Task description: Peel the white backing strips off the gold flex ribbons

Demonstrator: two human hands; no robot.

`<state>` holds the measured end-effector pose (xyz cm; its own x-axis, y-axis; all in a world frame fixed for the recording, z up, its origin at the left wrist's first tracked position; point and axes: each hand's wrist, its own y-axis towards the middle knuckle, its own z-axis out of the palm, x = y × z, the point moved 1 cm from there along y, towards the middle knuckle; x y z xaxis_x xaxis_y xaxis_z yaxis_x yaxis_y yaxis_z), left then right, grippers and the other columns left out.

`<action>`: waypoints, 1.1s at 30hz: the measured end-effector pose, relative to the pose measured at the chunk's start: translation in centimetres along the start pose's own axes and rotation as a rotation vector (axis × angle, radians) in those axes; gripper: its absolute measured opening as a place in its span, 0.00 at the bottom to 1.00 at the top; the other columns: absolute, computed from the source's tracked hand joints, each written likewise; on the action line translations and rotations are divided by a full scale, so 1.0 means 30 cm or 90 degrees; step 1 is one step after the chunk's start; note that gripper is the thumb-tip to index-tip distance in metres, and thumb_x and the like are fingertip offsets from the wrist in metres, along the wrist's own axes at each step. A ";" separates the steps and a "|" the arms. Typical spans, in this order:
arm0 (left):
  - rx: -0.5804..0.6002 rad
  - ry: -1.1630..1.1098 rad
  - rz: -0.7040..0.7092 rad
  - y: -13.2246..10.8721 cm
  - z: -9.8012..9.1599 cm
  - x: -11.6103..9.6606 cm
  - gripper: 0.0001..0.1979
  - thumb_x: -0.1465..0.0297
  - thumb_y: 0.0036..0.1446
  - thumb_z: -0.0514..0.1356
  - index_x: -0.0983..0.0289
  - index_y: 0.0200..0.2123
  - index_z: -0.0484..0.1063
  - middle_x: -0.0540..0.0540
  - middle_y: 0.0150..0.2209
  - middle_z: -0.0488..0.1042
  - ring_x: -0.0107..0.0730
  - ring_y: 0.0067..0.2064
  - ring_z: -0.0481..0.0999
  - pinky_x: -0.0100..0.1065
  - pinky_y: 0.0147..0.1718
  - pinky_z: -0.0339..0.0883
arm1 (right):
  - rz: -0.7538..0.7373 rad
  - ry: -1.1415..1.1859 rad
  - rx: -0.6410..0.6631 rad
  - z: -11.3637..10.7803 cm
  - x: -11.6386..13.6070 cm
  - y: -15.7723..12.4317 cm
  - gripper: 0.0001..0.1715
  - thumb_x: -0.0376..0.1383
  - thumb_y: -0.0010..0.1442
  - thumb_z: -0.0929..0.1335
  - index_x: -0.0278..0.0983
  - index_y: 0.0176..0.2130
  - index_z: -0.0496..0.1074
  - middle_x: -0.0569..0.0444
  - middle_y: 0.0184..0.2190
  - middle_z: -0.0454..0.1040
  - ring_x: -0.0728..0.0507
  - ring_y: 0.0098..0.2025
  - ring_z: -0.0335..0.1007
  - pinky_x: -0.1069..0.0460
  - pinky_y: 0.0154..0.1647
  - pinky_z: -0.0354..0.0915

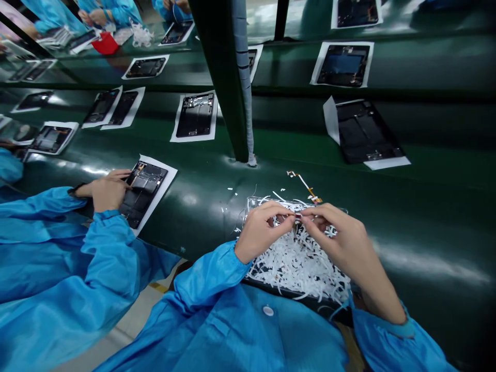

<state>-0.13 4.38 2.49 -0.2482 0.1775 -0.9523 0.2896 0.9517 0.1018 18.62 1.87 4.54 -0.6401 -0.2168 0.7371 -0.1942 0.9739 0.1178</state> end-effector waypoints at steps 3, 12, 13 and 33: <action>-0.021 -0.004 -0.004 0.002 -0.001 -0.005 0.04 0.70 0.61 0.64 0.63 0.37 0.80 0.54 0.36 0.79 0.30 0.38 0.76 0.29 0.28 0.67 | 0.013 0.061 0.041 -0.007 -0.008 0.005 0.10 0.42 0.69 0.66 0.40 0.42 0.75 0.53 0.35 0.76 0.46 0.34 0.72 0.50 0.33 0.67; 0.015 0.108 0.032 -0.007 0.009 -0.006 0.02 0.71 0.57 0.65 0.63 0.35 0.77 0.52 0.33 0.76 0.29 0.34 0.74 0.31 0.30 0.68 | -0.027 0.014 -0.020 0.006 0.023 -0.003 0.07 0.36 0.68 0.66 0.39 0.36 0.71 0.55 0.30 0.72 0.47 0.30 0.69 0.51 0.32 0.66; 0.008 0.133 0.048 -0.010 0.011 -0.008 0.01 0.72 0.57 0.64 0.63 0.34 0.76 0.52 0.33 0.77 0.30 0.34 0.75 0.32 0.32 0.69 | -0.038 -0.004 -0.026 0.009 0.027 -0.004 0.06 0.36 0.67 0.66 0.39 0.36 0.70 0.55 0.30 0.71 0.47 0.31 0.68 0.52 0.32 0.65; 0.057 0.125 0.050 -0.010 -0.002 -0.009 0.09 0.73 0.56 0.65 0.60 0.41 0.81 0.51 0.38 0.81 0.32 0.40 0.80 0.34 0.42 0.74 | -0.140 -0.150 -0.008 0.009 0.022 -0.018 0.03 0.33 0.67 0.67 0.36 0.38 0.70 0.55 0.31 0.70 0.49 0.30 0.69 0.53 0.30 0.63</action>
<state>-0.21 4.07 2.72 -0.3936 0.3041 -0.8675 0.3938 0.9085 0.1398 18.09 1.19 4.78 -0.7385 -0.4299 0.5194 -0.3385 0.9026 0.2658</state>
